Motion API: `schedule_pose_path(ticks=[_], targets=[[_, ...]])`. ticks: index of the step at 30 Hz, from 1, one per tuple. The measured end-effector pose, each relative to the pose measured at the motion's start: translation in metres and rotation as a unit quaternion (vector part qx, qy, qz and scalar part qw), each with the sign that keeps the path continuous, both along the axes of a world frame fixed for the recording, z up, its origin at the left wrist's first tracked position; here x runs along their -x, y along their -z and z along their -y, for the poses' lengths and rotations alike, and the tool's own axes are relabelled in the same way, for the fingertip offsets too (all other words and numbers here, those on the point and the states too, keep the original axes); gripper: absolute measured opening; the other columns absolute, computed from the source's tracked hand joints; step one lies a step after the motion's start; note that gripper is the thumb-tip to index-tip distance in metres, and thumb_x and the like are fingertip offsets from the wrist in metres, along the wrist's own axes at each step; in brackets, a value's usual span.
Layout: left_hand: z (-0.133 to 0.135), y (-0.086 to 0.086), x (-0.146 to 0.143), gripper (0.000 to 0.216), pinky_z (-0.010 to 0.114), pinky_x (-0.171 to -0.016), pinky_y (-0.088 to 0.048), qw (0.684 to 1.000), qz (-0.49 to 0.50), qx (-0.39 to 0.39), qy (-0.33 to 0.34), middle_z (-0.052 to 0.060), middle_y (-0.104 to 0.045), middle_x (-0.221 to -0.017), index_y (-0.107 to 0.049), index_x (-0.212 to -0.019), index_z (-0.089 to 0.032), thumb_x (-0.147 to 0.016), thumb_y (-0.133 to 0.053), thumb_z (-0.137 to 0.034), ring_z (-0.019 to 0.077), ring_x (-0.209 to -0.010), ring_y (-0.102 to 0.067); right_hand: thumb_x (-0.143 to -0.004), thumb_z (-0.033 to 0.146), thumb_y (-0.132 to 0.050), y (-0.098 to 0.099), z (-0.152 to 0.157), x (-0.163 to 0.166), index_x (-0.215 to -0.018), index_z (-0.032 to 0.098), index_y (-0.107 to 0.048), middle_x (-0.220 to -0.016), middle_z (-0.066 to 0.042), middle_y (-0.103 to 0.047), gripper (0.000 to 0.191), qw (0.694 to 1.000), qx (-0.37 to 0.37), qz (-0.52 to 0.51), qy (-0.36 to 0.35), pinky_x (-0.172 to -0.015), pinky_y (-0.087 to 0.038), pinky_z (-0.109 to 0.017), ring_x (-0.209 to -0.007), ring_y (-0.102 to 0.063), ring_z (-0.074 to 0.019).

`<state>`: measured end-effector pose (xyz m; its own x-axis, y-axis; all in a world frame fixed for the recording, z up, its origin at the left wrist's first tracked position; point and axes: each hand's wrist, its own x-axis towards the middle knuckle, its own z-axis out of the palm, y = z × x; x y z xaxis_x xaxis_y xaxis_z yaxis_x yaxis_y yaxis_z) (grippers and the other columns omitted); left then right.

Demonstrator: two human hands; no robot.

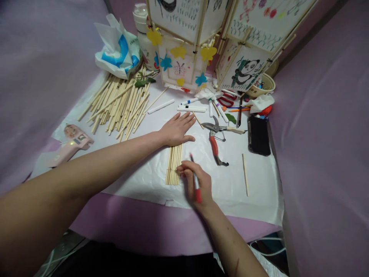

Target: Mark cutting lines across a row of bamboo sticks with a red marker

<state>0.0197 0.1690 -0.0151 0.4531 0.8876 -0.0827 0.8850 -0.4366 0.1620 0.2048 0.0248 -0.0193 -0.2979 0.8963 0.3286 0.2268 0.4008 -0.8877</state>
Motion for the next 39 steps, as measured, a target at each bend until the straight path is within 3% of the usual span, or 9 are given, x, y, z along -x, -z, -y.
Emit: schedule_pose_path(ticks=[2, 5, 9, 13, 21, 23, 30, 33, 39], targets=[[0.000, 0.000, 0.000, 0.085, 0.049, -0.127, -0.006, 1.000, 0.000, 0.001, 0.002, 0.013, -0.016, -0.169, -0.025, -0.161, -0.011, -0.097, -0.041, -0.065, 0.0282, -0.158, -0.007, -0.096, 0.011, -0.048, -0.002, 0.005, -0.003, -0.121, 0.025, -0.061, -0.115, -0.008, -0.075, 0.031, 0.992, -0.084, 0.053, -0.078, -0.084, -0.063, -0.040, -0.102, -0.074, -0.0219], [0.000, 0.000, 0.001, 0.086, 0.048, -0.127, -0.006, 1.000, 0.002, 0.002, 0.000, 0.013, -0.016, -0.169, -0.024, -0.161, -0.010, -0.097, -0.041, -0.065, 0.0279, -0.158, -0.007, -0.093, 0.007, -0.051, -0.003, 0.011, -0.004, -0.116, 0.025, -0.060, -0.134, -0.011, -0.067, 0.030, 0.969, -0.164, 0.086, -0.166, -0.098, -0.059, -0.048, -0.126, -0.064, -0.0264], [0.000, 0.000, 0.000, 0.085, 0.048, -0.127, -0.006, 1.000, 0.009, 0.004, 0.000, 0.013, -0.016, -0.169, -0.025, -0.161, -0.011, -0.097, -0.041, -0.065, 0.0277, -0.158, -0.008, -0.095, 0.017, -0.061, -0.002, 0.008, -0.003, -0.100, 0.023, -0.055, -0.141, -0.013, -0.062, 0.010, 0.972, -0.142, 0.105, -0.156, -0.104, -0.054, -0.056, -0.135, -0.056, -0.0293], [0.000, 0.002, 0.000, 0.084, 0.047, -0.127, -0.004, 1.000, 0.025, 0.009, -0.005, 0.012, -0.017, -0.169, -0.026, -0.160, -0.012, -0.097, -0.041, -0.064, 0.0274, -0.158, -0.007, -0.097, 0.023, -0.062, 0.001, 0.002, -0.003, -0.097, 0.023, -0.054, -0.142, -0.015, -0.061, 0.009, 0.961, -0.113, 0.157, -0.199, -0.108, -0.051, -0.058, -0.141, -0.049, -0.0291], [0.001, 0.000, 0.000, 0.084, 0.046, -0.127, -0.005, 1.000, 0.026, 0.010, -0.006, 0.012, -0.017, -0.169, -0.026, -0.160, -0.012, -0.096, -0.042, -0.064, 0.0273, -0.158, -0.007, -0.097, 0.016, -0.056, -0.014, 0.000, 0.008, -0.101, 0.022, -0.061, -0.134, -0.011, -0.068, 0.008, 0.941, -0.205, 0.153, -0.222, -0.107, -0.052, -0.055, -0.137, -0.055, -0.0266], [0.001, -0.001, 0.000, 0.085, 0.047, -0.127, -0.006, 1.000, 0.022, 0.007, -0.004, 0.013, -0.017, -0.169, -0.026, -0.160, -0.010, -0.096, -0.042, -0.064, 0.0276, -0.158, -0.008, -0.099, 0.022, -0.056, -0.019, -0.004, 0.016, -0.097, 0.022, -0.064, -0.130, -0.009, -0.070, 0.009, 0.912, -0.246, 0.173, -0.278, -0.106, -0.053, -0.049, -0.132, -0.058, -0.0245], [0.001, -0.002, 0.000, 0.085, 0.047, -0.127, -0.007, 1.000, 0.007, 0.001, -0.002, 0.013, -0.017, -0.169, -0.024, -0.161, -0.010, -0.097, -0.042, -0.064, 0.0280, -0.158, -0.009, -0.105, 0.038, -0.046, -0.026, -0.032, 0.054, -0.097, 0.023, -0.072, -0.135, -0.004, -0.068, 0.031, 0.742, -0.397, 0.226, -0.491, -0.114, -0.044, -0.035, -0.132, -0.056, -0.0175], [0.002, -0.004, 0.000, 0.086, 0.047, -0.127, -0.008, 1.000, 0.001, 0.006, -0.001, 0.013, -0.016, -0.169, -0.023, -0.161, -0.009, -0.097, -0.041, -0.064, 0.0275, -0.158, -0.008, -0.105, 0.037, -0.047, -0.022, -0.043, 0.066, -0.098, 0.020, -0.072, -0.139, -0.006, -0.065, 0.031, 0.721, -0.411, 0.208, -0.517, -0.119, -0.038, -0.035, -0.135, -0.054, -0.0184], [0.001, -0.002, 0.001, 0.084, 0.047, -0.127, -0.007, 1.000, 0.010, 0.010, -0.005, 0.013, -0.017, -0.169, -0.024, -0.161, -0.012, -0.097, -0.041, -0.064, 0.0272, -0.158, -0.009, -0.103, 0.043, -0.049, -0.003, -0.052, 0.075, -0.100, 0.018, -0.069, -0.148, -0.008, -0.058, 0.032, 0.730, -0.379, 0.228, -0.520, -0.121, -0.034, -0.039, -0.143, -0.047, -0.0210]])
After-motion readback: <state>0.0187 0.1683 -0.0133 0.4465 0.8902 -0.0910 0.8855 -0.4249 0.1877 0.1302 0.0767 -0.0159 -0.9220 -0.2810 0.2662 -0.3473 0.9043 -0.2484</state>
